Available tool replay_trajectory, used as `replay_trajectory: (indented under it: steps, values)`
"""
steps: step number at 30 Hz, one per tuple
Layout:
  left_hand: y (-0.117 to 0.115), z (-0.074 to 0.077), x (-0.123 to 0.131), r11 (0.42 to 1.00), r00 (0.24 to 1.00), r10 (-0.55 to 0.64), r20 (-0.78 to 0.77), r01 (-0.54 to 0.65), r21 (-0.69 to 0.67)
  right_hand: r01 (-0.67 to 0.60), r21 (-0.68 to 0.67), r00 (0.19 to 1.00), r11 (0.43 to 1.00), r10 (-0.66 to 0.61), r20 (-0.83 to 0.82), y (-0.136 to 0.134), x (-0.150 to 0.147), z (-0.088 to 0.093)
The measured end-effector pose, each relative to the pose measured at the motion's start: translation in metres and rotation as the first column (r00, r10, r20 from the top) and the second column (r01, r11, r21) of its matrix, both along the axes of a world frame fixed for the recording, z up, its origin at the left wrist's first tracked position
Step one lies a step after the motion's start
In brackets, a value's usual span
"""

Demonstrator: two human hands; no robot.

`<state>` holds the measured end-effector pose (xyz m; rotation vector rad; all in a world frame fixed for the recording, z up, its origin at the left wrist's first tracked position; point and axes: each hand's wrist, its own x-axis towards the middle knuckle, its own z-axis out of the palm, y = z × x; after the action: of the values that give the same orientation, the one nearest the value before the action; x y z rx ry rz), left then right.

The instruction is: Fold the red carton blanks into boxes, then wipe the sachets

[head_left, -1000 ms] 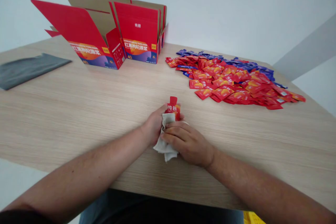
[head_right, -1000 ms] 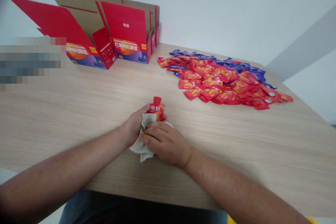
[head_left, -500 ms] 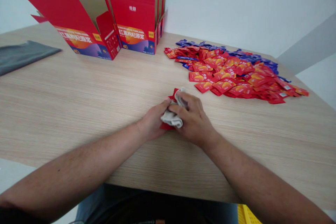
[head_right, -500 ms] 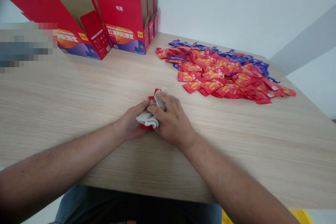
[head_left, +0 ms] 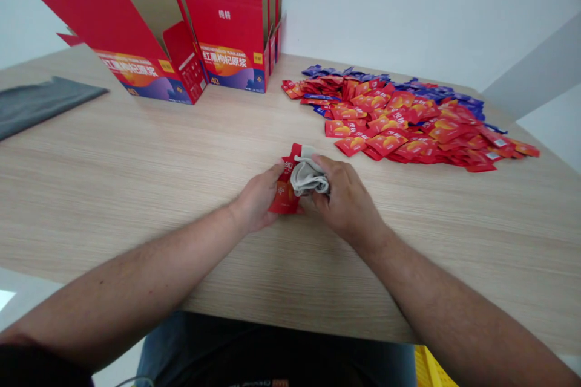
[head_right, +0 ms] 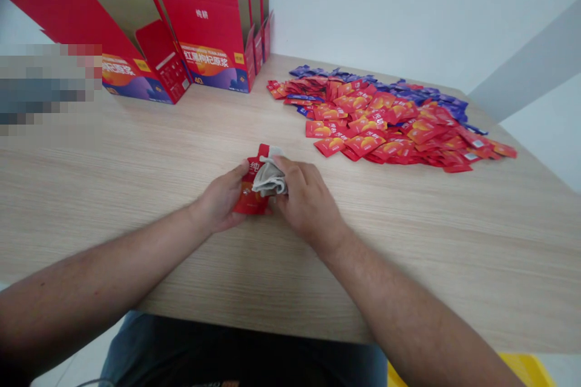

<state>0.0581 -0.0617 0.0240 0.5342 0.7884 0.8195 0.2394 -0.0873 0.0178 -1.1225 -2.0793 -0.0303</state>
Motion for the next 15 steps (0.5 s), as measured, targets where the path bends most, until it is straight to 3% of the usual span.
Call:
replay_trajectory:
  steps: [4,7,10,12,15]
  values:
    - [-0.001,0.004,0.002,0.999,0.999,-0.037,0.038,0.037,-0.007,0.012,0.072,1.0,0.997,-0.012,-0.007,0.004,-0.004,0.004]
    - [-0.003,0.004,0.006,0.998,0.996,0.039,0.075,-0.035,-0.052,-0.208,0.0,0.974,0.978,0.207,0.088,-0.008,-0.017,0.005]
    - [-0.003,-0.001,0.007,0.997,0.996,0.017,0.092,-0.01,-0.076,-0.354,-0.067,0.917,0.933,0.36,0.173,-0.015,-0.021,0.005]
    - [-0.002,-0.006,0.008,0.999,0.995,0.0,0.102,0.004,-0.037,-0.301,-0.017,0.94,0.954,0.299,0.163,-0.011,-0.015,0.004]
    - [-0.001,-0.009,0.01,0.997,0.997,-0.063,0.054,0.06,0.044,-0.083,0.085,0.995,0.993,0.077,0.064,0.003,-0.002,0.002]
